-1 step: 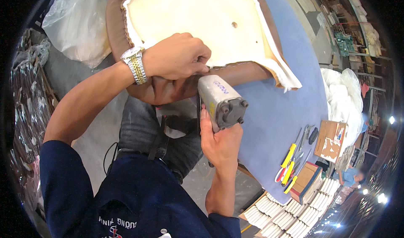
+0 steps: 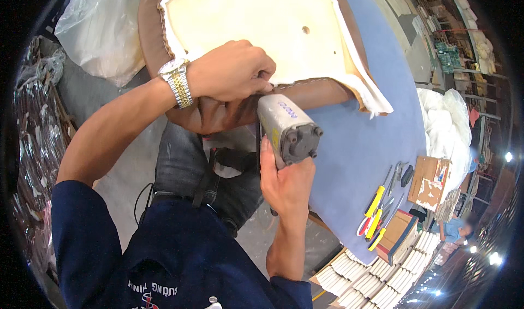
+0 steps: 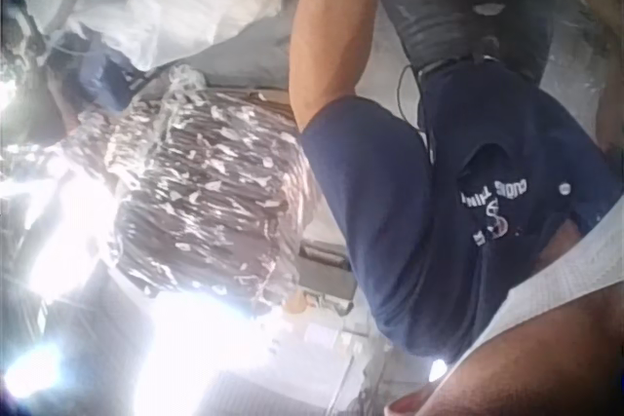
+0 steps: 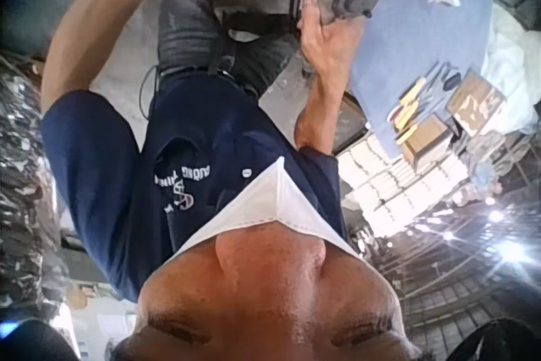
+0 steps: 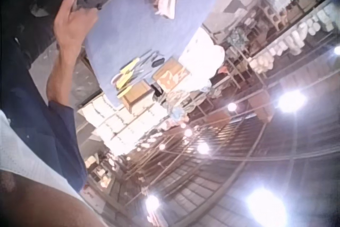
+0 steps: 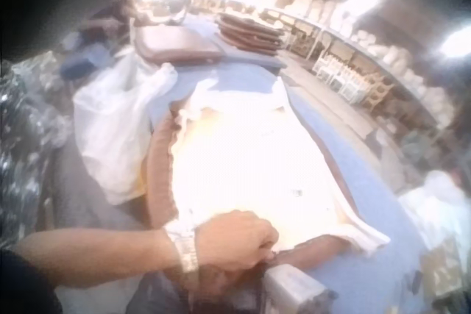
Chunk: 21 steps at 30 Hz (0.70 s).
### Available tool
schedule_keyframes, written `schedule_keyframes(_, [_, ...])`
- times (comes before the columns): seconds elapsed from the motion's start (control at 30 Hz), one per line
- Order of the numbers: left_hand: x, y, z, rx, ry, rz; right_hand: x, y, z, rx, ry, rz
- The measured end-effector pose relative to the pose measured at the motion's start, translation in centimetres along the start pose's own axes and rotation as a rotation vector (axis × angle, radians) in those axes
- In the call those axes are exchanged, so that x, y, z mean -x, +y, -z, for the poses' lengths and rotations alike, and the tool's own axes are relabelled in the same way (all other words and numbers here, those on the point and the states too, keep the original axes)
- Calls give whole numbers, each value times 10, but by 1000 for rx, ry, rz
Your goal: The person staples white foam padding to a brown seat cushion using a pneumatic staple gun, then trims excess foam with a yellow utility knife. The person repeatedly pulls, staples, and cuts the foam along the cushion edges to fit the shape.
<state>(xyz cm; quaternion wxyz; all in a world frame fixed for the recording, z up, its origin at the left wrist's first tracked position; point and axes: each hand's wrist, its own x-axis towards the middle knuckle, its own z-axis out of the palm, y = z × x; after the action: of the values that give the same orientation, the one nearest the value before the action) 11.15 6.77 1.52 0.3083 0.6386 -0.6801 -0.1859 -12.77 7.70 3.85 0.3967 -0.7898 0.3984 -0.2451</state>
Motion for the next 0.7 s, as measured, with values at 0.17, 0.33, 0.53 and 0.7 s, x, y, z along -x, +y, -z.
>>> schedule_keyframes(0.17, [-7, 2, 15, -107, 77, 49, -10, 5, 0, 10, 0, 27])
schedule_keyframes(0.33, [13, 0, 21, -152, 60, -115, 16, 3, 2, -165, 22, -34])
schedule_keyframes(0.53, [12, -7, 17, -60, 13, -51, 5, 5, -5, -218, -68, 15])
schedule_keyframes(0.7, [11, -7, 8, -57, 33, 26, -2, 8, -6, 169, -97, 106])
